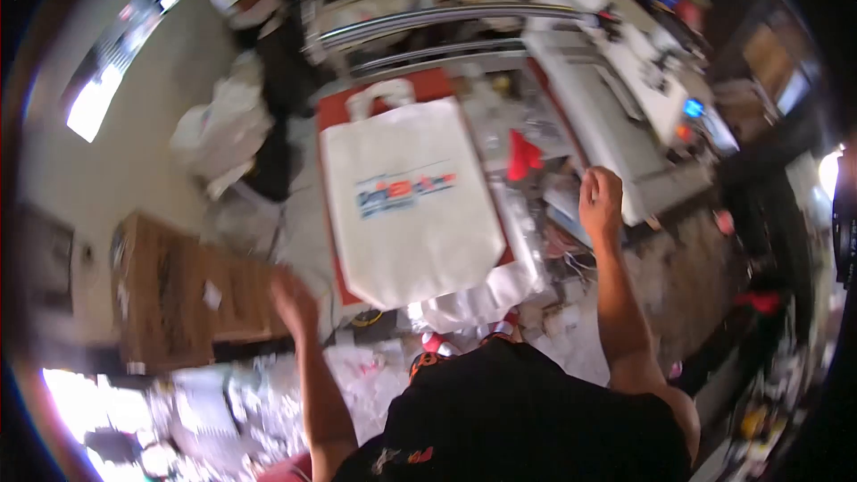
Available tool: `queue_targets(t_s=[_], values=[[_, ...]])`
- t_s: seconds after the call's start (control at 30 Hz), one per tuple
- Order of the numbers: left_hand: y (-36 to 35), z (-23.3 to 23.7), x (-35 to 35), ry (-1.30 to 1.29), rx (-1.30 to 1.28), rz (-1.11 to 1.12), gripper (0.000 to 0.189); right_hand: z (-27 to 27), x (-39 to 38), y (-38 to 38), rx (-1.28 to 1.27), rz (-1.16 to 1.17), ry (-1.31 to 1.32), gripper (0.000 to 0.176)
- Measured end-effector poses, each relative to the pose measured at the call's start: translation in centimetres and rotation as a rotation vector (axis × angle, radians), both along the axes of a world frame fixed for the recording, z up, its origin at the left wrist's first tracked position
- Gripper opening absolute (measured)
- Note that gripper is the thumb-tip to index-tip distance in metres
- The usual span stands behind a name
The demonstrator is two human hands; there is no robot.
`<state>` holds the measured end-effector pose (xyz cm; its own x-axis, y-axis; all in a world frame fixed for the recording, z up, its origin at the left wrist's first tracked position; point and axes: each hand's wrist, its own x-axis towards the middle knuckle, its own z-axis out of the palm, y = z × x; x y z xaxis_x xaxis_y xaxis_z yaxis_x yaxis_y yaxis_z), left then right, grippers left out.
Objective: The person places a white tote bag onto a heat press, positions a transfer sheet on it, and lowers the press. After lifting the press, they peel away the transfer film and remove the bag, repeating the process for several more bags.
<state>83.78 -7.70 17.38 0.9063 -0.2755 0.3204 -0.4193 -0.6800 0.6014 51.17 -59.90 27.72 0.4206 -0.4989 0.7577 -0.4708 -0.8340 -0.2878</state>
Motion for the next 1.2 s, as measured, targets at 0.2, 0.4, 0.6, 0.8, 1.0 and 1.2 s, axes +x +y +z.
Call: queue_targets(t_s=[0.2,0.4,0.6,0.8,1.0,1.2], values=[[9.5,-6.1,-8.4,-0.056,0.088,0.203,0.033,4.2,-14.2,-14.2,-0.252,-0.554,0.304,0.043],[17.0,-13.7,-18.2,0.256,0.294,0.029,0.019,5.8,-13.6,-20.4,0.021,-0.555,0.659,0.044],[17.5,-14.9,-27.4,0.484,0.461,-0.033,0.024,8.3,-11.2,-16.7,0.163,-0.367,0.66,0.046],[16.8,-21.1,-31.1,0.593,0.636,-0.237,0.025,7.8,-6.9,-10.6,0.202,-0.002,0.561,0.04],[8.8,-18.6,-33.7,0.471,0.479,-0.17,0.028,9.6,-3.2,-5.0,0.127,0.644,0.559,0.036],[2.4,-15.7,-40.0,0.598,0.236,0.112,0.023,6.1,2.5,0.9,-0.048,0.875,0.346,0.023]])
